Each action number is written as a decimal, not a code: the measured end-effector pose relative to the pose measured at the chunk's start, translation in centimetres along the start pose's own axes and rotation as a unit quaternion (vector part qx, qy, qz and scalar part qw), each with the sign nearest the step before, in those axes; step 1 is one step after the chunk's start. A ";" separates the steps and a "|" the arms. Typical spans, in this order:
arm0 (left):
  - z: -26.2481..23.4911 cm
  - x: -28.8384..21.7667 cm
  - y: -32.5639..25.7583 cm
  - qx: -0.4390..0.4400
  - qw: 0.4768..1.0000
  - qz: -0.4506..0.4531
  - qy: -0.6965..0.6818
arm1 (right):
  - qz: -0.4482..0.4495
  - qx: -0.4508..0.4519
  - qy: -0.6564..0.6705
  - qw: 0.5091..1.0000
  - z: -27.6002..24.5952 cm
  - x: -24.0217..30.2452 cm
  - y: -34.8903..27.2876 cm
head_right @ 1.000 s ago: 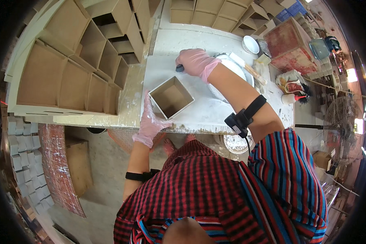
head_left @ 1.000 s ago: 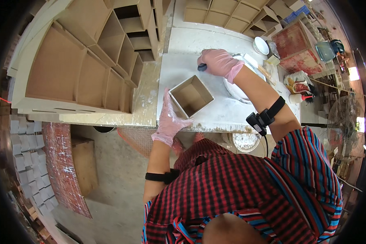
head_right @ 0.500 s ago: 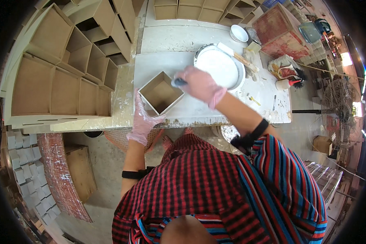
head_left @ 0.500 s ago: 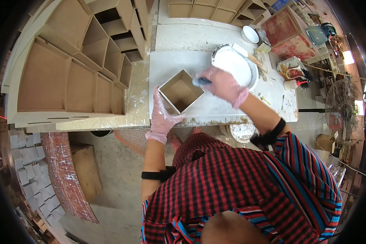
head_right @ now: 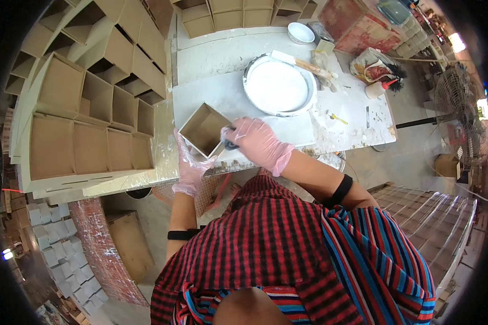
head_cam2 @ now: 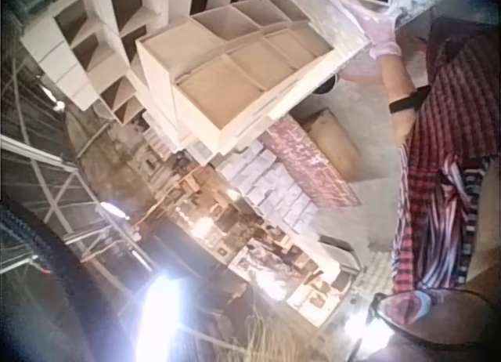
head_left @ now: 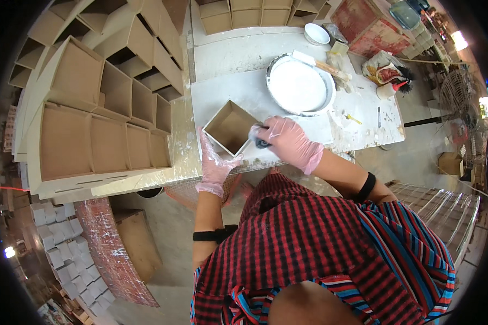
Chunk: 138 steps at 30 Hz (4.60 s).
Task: Applying white paint to the surface of a small wooden box using a sponge applicator.
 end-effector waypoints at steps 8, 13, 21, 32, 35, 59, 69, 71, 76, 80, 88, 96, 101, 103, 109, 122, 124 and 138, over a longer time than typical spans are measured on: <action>0.2 -1.2 0.2 0.031 0.999 0.001 0.024 | -0.086 0.083 0.033 0.992 1.5 2.9 0.6; -1.6 -6.2 -0.3 0.072 0.993 -0.091 -0.023 | 0.193 0.006 0.134 0.972 -2.4 -8.4 -4.7; 4.7 -3.4 5.9 0.206 0.966 -0.116 0.105 | 0.332 0.005 0.662 0.672 0.2 -11.2 -9.6; 2.4 4.7 1.3 0.121 0.930 -0.246 -0.243 | 0.332 -0.009 0.794 0.510 2.1 -12.7 -10.3; 0.8 6.6 -0.7 0.009 0.860 -0.358 -0.365 | 0.329 0.007 0.743 0.582 1.9 -12.8 -8.3; 5.8 -0.1 1.5 0.234 0.687 -0.237 -0.646 | 0.020 0.056 0.090 0.994 3.3 0.9 5.0; 1.0 5.9 2.1 0.178 0.851 -0.162 -0.467 | 0.037 -0.056 0.059 0.996 -3.0 0.8 6.9; 1.7 3.8 3.0 0.192 0.818 -0.196 -0.505 | 0.079 -0.051 0.046 0.995 -4.5 -0.7 7.0; 4.1 -0.7 4.3 0.232 0.743 -0.227 -0.585 | 0.023 -0.067 0.129 0.989 -4.3 3.0 2.9; 4.8 -3.7 4.8 0.261 0.679 -0.234 -0.645 | 0.159 -0.117 0.122 0.973 -8.3 -0.8 1.1; 3.6 -7.4 7.1 0.317 0.561 -0.189 -0.741 | 0.436 -0.064 0.012 0.898 -10.4 -14.5 -8.8; 1.5 -5.8 6.9 0.134 0.766 -0.157 -0.609 | 0.327 0.060 -0.093 0.939 -4.0 -19.3 -5.5; 3.5 -6.2 6.9 0.031 0.753 -0.211 -0.623 | 0.245 0.134 -0.144 0.949 0.6 -21.8 -4.2; 3.6 -5.6 7.1 -0.007 0.772 -0.205 -0.601 | 0.226 0.176 -0.142 0.947 1.9 -22.6 -4.4; 3.9 -6.2 6.8 -0.013 0.741 -0.201 -0.640 | 0.281 0.171 -0.008 0.944 0.1 -23.5 -4.1; 5.4 -8.2 7.6 0.027 0.755 -0.196 -0.625 | 0.432 -0.101 0.639 0.628 0.2 -27.7 -8.6; 6.2 -7.7 8.0 0.017 0.758 -0.212 -0.616 | 0.438 -0.138 0.667 0.587 -2.4 -25.6 -7.7; 6.1 -11.3 6.9 0.092 0.737 -0.203 -0.638 | -0.018 -0.168 0.052 0.984 -13.2 -8.1 5.1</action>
Point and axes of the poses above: each hand's wrist, its own y-axis towards the middle knuckle, its own z-axis out of the palm, x = y × z, the point moved 9 cm from there along y, towards the middle knuckle, and after that the axes turned 3 degrees about -y, right-handed, at the moved point
